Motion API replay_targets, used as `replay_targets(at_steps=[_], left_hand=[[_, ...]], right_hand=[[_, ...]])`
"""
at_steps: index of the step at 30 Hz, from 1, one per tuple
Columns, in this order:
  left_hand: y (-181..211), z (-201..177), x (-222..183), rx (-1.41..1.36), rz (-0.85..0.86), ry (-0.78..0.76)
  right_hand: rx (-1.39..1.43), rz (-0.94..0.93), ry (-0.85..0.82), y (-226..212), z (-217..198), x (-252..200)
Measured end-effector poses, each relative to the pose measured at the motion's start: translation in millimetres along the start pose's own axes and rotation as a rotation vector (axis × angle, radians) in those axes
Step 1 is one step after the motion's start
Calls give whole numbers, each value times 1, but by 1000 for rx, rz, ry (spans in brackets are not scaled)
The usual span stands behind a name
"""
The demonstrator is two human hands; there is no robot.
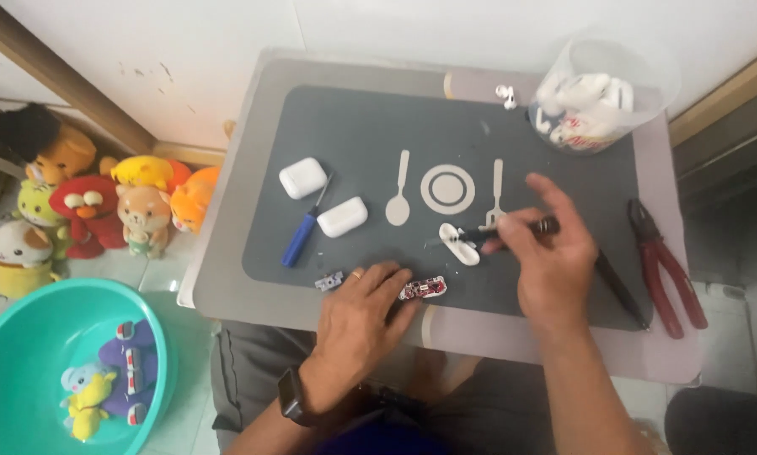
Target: Repairing or disassembling the internal components of an earbud charging case using a precision screwdriver.
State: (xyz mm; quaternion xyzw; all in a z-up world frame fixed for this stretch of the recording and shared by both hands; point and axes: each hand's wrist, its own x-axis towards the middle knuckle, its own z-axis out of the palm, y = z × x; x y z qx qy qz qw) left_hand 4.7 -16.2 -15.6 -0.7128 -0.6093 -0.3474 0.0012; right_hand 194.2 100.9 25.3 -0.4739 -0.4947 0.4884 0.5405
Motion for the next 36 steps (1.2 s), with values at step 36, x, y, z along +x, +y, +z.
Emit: replay_targets(at_steps=[36], left_hand=[[-2,0,2,-13,-14,-24]], right_hand=[[-95,-150,-167,25,-15,-62]])
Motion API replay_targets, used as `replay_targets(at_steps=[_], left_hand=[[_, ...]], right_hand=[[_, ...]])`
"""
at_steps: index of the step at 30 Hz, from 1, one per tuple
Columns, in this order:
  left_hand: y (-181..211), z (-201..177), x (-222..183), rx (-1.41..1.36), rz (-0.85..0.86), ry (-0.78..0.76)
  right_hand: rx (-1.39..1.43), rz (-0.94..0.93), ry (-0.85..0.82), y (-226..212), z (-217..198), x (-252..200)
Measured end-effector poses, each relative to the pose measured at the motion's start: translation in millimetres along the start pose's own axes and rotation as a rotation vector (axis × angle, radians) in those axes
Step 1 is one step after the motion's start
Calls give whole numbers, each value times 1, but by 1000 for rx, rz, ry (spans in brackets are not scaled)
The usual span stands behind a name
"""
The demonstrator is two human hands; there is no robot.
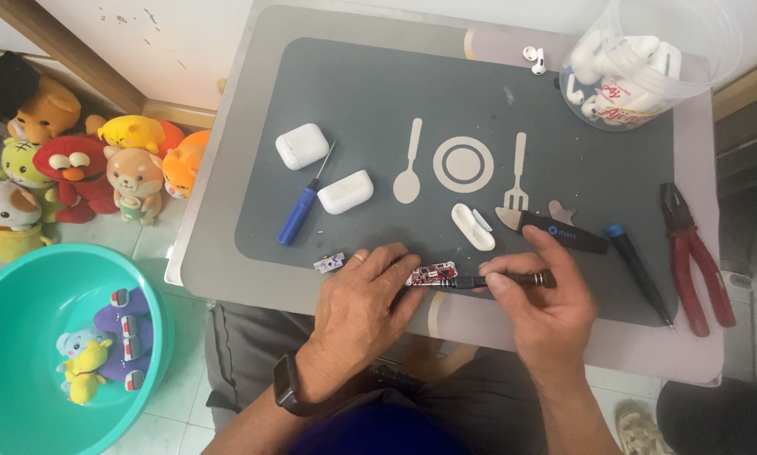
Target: Repairing or disassembling the internal components of an earbud charging case using a precision screwdriver.
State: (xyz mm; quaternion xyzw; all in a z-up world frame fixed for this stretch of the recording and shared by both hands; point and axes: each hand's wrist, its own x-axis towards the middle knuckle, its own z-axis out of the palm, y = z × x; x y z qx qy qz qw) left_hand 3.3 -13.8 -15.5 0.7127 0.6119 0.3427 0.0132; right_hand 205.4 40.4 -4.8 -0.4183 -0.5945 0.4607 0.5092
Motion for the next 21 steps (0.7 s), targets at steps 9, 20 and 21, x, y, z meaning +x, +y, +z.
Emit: replay_targets(at_steps=[9,20,21], left_hand=[[-1,0,0,-22,11,5],[1,-4,1,-45,39,42],[1,-4,1,-53,32,42]], right_hand=[[-11,-37,-37,2,-2,1],[-31,-46,-16,7,-4,1],[-36,-61,-38,7,-4,1]])
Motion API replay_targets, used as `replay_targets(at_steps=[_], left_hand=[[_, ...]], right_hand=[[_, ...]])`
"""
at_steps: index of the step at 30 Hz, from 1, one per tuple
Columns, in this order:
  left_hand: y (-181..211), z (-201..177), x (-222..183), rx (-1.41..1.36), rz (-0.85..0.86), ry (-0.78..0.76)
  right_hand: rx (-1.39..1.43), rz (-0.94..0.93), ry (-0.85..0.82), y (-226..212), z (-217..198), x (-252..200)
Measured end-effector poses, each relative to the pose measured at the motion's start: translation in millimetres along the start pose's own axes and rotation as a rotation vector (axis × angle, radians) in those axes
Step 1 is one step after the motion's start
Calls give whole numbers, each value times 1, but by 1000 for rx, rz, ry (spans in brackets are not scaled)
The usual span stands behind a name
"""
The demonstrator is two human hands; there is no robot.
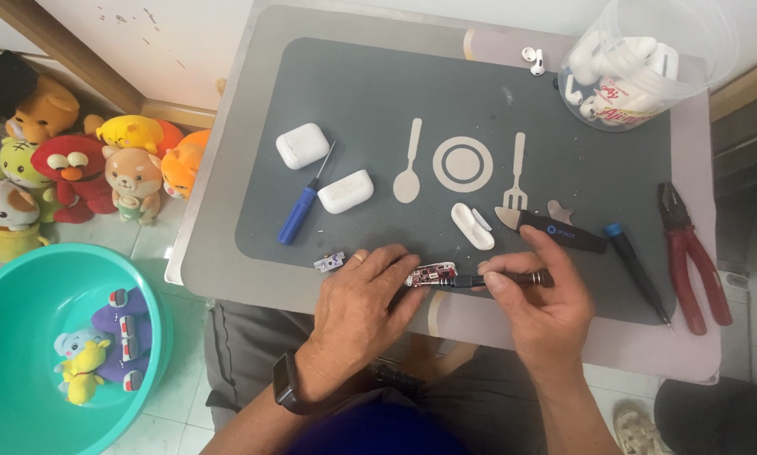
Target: Repairing or disassembling the internal components of an earbud charging case using a precision screwdriver.
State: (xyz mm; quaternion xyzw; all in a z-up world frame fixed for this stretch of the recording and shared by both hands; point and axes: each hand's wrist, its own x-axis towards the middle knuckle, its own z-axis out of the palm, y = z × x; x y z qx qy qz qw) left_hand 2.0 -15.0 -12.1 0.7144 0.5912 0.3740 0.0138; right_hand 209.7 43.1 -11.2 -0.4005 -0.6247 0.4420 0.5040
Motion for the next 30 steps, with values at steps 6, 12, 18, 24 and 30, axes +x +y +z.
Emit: replay_targets(at_steps=[6,12,18,24,30], left_hand=[[-1,1,-1,-27,-10,11],[-2,1,-2,-43,-22,14],[-2,1,-2,-39,-21,9],[-2,1,-1,-66,-31,8],[-5,2,-3,-60,-50,-17]], right_hand=[[7,12,16,-6,2,-1],[-12,-33,-2,-2,1,-1],[-88,-65,26,-10,6,-2],[-111,-94,-2,-10,3,-3],[-136,-114,11,-13,5,-3]])
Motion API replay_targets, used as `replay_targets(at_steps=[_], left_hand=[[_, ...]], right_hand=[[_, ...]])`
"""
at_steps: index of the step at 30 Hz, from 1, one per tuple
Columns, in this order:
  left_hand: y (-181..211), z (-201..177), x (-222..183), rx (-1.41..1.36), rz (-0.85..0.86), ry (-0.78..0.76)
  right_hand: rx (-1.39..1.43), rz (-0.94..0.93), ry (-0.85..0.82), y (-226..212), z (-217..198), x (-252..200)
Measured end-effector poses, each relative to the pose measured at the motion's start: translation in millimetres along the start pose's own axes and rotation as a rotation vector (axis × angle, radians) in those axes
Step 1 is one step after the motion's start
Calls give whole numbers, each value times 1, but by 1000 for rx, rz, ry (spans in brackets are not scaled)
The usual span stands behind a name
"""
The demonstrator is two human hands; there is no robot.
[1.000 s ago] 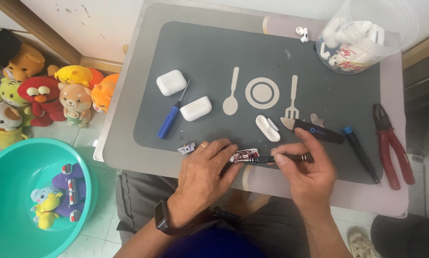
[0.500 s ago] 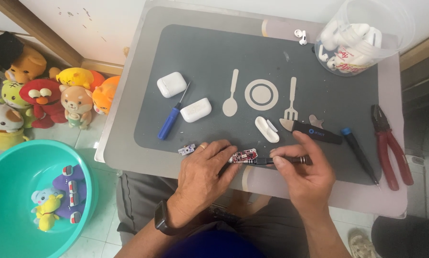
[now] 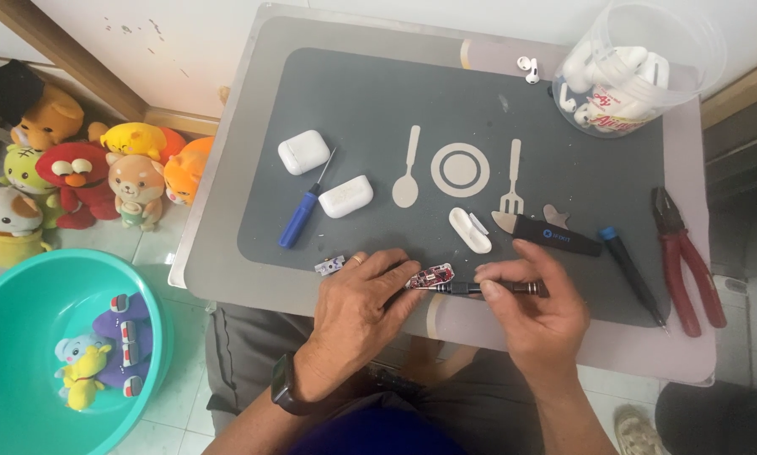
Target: Repairing or disassembling the internal components of an earbud charging case using a precision screwdriver.
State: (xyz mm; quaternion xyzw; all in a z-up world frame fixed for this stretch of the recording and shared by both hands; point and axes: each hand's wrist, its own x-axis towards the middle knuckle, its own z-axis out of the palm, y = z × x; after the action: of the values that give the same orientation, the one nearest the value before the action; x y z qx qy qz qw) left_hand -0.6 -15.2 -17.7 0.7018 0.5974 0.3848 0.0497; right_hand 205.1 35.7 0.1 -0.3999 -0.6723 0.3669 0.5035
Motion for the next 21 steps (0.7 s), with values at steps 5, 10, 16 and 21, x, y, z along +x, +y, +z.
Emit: replay_targets(at_steps=[5,10,16,21], left_hand=[[0,-1,0,-12,25,5],[0,0,0,2,31,16],[1,0,0,17,11,11],[2,-1,2,10,43,30]], right_hand=[[13,-33,-7,4,-2,-3],[13,-56,3,4,-1,-3],[-50,-103,-32,-8,-3,1],[-242,-74,-59,-24,-3,7]])
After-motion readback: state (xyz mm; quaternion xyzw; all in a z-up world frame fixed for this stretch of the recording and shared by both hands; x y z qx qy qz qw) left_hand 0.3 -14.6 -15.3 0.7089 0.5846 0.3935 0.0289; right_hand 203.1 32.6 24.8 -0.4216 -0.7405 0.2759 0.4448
